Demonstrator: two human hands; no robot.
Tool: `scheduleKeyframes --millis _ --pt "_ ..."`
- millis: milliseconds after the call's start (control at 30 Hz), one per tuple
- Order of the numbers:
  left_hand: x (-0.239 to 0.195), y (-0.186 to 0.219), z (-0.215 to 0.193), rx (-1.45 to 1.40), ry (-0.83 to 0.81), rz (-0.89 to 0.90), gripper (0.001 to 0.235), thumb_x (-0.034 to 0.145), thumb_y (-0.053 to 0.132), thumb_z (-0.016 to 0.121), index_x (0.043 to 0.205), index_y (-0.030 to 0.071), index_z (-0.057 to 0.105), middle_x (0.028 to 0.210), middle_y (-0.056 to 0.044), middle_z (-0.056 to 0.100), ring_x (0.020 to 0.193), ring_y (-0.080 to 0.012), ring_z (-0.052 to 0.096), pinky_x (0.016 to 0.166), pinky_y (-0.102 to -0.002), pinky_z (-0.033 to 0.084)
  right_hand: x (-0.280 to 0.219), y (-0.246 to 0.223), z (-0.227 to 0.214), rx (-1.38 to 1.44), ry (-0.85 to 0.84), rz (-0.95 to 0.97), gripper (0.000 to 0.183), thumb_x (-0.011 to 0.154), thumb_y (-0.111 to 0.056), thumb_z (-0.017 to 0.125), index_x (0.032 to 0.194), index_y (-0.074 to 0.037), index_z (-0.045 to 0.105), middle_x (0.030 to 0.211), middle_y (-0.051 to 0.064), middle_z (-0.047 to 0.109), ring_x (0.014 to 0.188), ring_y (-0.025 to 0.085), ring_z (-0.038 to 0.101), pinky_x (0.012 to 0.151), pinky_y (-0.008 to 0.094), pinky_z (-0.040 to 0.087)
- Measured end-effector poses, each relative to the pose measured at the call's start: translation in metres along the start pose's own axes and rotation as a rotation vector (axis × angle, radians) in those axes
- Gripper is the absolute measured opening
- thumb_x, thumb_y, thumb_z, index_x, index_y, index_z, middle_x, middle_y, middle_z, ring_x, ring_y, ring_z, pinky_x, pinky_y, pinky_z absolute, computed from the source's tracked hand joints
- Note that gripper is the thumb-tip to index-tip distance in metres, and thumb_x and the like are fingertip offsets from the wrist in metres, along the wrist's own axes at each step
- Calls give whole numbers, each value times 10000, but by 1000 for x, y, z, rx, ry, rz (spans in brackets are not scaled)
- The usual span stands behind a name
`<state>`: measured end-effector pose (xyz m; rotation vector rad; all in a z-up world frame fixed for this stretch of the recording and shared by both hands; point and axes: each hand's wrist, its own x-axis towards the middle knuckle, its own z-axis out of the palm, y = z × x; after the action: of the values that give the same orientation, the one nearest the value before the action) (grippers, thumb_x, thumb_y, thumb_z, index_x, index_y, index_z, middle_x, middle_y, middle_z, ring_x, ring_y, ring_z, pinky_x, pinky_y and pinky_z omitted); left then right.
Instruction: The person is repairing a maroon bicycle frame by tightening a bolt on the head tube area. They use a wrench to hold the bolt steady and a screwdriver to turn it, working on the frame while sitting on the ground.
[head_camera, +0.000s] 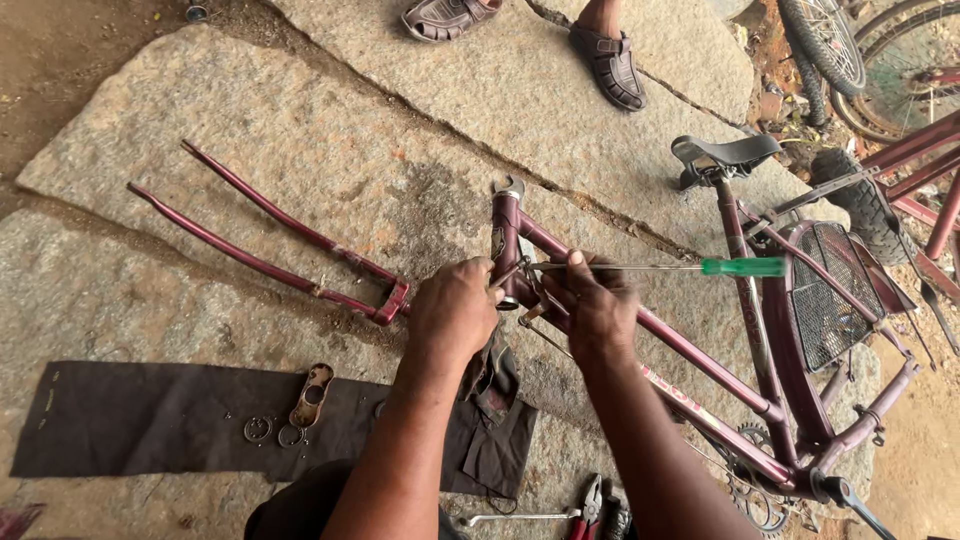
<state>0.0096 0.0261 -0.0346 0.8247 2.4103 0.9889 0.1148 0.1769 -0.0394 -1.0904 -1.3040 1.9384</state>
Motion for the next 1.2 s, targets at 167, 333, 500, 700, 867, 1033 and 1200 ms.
scheduleKeyframes --millis 167,333,500,700,867,1033,1200 --pt "1 -5 5 104 -63 -14 154 926 137 709 1020 19 679 894 -155 751 790 -256 758 736 -417 601 -3 9 2 -5 -46 -34 251 936 -246 719 1091 -68 634 965 121 745 830 214 737 718 366 629" --pt "4 2 -1 81 -67 -24 145 947 166 704 989 29 686 894 -158 748 804 -270 756 741 -431 597 2 5 2 -65 -93 -133 220 914 -200 741 1013 -46 618 976 140 756 839 222 770 755 373 674" --pt "1 0 -1 118 -98 -44 141 924 145 714 993 26 685 896 -148 751 796 -250 756 731 -412 598 4 12 0 -127 -191 -301 155 972 -163 715 1032 -51 626 967 145 756 862 214 766 805 367 670" --pt "1 2 0 110 -192 -126 145 959 114 669 1067 20 652 901 -125 737 729 -212 733 651 -385 604 2 5 8 -297 -135 -366 130 928 -135 733 1001 -64 652 955 124 765 884 234 765 826 407 674" --pt "5 12 -7 75 -161 -112 166 965 168 678 1054 29 670 901 -119 729 735 -216 717 677 -411 580 -6 -7 16 -248 -49 -212 126 886 -162 756 934 -104 655 954 68 757 959 224 743 810 439 687" --pt "-5 12 -11 138 -172 -109 144 956 156 683 1021 28 682 915 -137 740 785 -240 735 732 -423 577 -12 3 15 -119 -44 -145 131 864 -147 767 921 -110 655 952 58 732 920 230 706 772 500 642" --pt "-4 8 -12 83 -33 -21 125 886 90 697 1009 75 710 926 -160 747 877 -321 719 774 -472 548 -2 8 11 -104 -7 -238 129 892 -192 763 946 -104 684 977 88 770 980 221 734 953 449 598"
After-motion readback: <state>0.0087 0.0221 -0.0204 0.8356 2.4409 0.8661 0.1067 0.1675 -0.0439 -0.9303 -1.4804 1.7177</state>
